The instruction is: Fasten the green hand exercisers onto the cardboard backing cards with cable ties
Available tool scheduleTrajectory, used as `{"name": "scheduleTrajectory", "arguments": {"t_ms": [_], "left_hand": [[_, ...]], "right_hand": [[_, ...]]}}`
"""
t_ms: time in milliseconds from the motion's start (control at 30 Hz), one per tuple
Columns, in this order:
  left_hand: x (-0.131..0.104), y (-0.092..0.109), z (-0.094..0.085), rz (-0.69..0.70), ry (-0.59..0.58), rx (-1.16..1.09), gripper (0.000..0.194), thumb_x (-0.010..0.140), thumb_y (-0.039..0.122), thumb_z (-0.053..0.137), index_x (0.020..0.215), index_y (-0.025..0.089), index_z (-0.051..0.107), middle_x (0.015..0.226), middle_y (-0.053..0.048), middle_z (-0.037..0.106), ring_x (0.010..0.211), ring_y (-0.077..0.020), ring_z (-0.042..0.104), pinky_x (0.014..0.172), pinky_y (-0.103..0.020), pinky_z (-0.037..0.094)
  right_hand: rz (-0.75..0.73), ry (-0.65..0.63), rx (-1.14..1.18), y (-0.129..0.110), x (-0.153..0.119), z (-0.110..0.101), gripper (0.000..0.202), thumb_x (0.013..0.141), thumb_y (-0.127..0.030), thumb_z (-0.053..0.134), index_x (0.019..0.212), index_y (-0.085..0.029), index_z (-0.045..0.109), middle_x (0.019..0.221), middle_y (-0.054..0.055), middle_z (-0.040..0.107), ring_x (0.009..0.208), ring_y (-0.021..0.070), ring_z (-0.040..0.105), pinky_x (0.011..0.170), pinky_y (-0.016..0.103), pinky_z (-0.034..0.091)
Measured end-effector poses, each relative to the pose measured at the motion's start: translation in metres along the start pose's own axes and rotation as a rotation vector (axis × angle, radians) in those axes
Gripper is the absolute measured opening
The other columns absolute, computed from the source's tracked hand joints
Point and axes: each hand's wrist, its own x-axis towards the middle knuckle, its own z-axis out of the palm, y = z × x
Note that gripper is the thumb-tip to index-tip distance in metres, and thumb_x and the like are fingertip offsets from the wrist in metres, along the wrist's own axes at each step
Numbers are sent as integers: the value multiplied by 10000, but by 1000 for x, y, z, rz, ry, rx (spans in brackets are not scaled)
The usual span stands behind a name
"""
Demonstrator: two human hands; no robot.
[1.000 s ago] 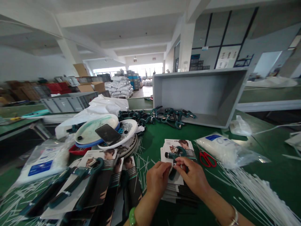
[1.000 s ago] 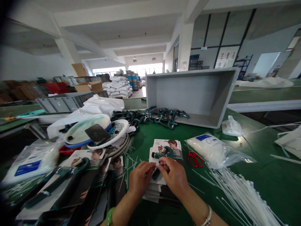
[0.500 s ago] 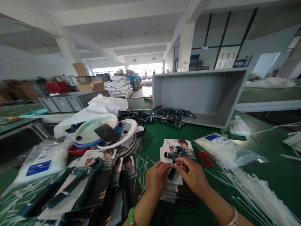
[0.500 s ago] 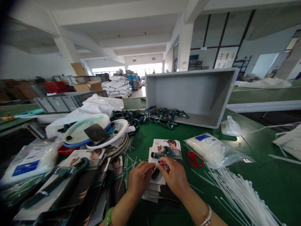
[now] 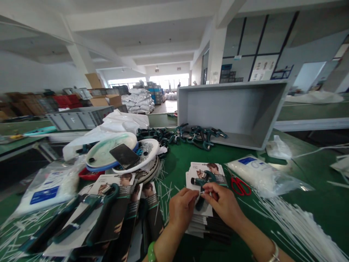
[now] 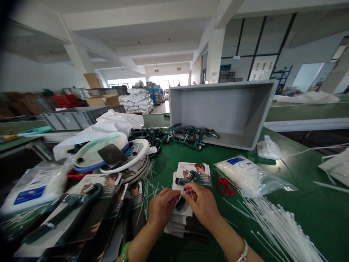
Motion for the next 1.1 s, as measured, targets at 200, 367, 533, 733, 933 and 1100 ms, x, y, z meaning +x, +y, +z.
{"name": "scheduleTrajectory", "arguments": {"t_ms": [200, 367, 533, 733, 933, 1100], "left_hand": [[4, -3, 1, 5, -84, -190, 228, 829, 164, 483, 950, 235, 663, 865, -17, 699, 772, -115, 632, 709, -204, 475], [8, -4, -1, -18, -153, -329, 193, 829, 253, 516, 954, 223, 659, 849, -28, 683, 742, -116, 607, 683, -211, 474], [12, 0, -2, -47, -161, -308, 152, 820, 263, 532, 808, 199, 669, 738, -13, 644, 696, -111, 580, 648, -203, 449], [11, 3, -1, -29, -134, -375, 126, 803, 236, 537, 860, 205, 645, 970, -47, 623, 873, -132, 578, 742, -224, 468], [12, 9, -3, -138, -141, -211, 85, 776, 251, 568, 823, 236, 638, 966, -13, 591, 866, -130, 571, 766, -247, 463], [5, 9, -7, -183, -132, -102, 275, 755, 274, 583, 1027, 241, 596, 1021, -45, 586, 858, -160, 571, 754, -289, 466]], "right_hand": [[-65, -148, -2, -5, 9, -6, 133, 760, -249, 575, 881, -202, 599, 762, 7, 665, 626, 147, 590, 577, 249, 439], [-157, -66, -59, 3, 6, -6, 121, 789, -253, 565, 890, -203, 608, 746, 14, 651, 653, 156, 593, 622, 273, 454], [-393, -60, -4, 17, 2, -9, 161, 867, -248, 481, 918, -209, 628, 833, 35, 659, 776, 145, 605, 711, 263, 462], [-430, 46, -19, 10, 1, -5, 192, 889, -218, 402, 799, -196, 569, 753, 36, 598, 740, 152, 545, 689, 282, 433], [-323, 262, 84, 8, -3, 10, 120, 873, -218, 429, 795, -201, 518, 760, 28, 554, 740, 157, 526, 689, 280, 422], [-177, 332, 139, 14, -3, 16, 111, 869, -265, 447, 835, -206, 535, 819, 38, 579, 763, 165, 552, 705, 277, 439]]}}
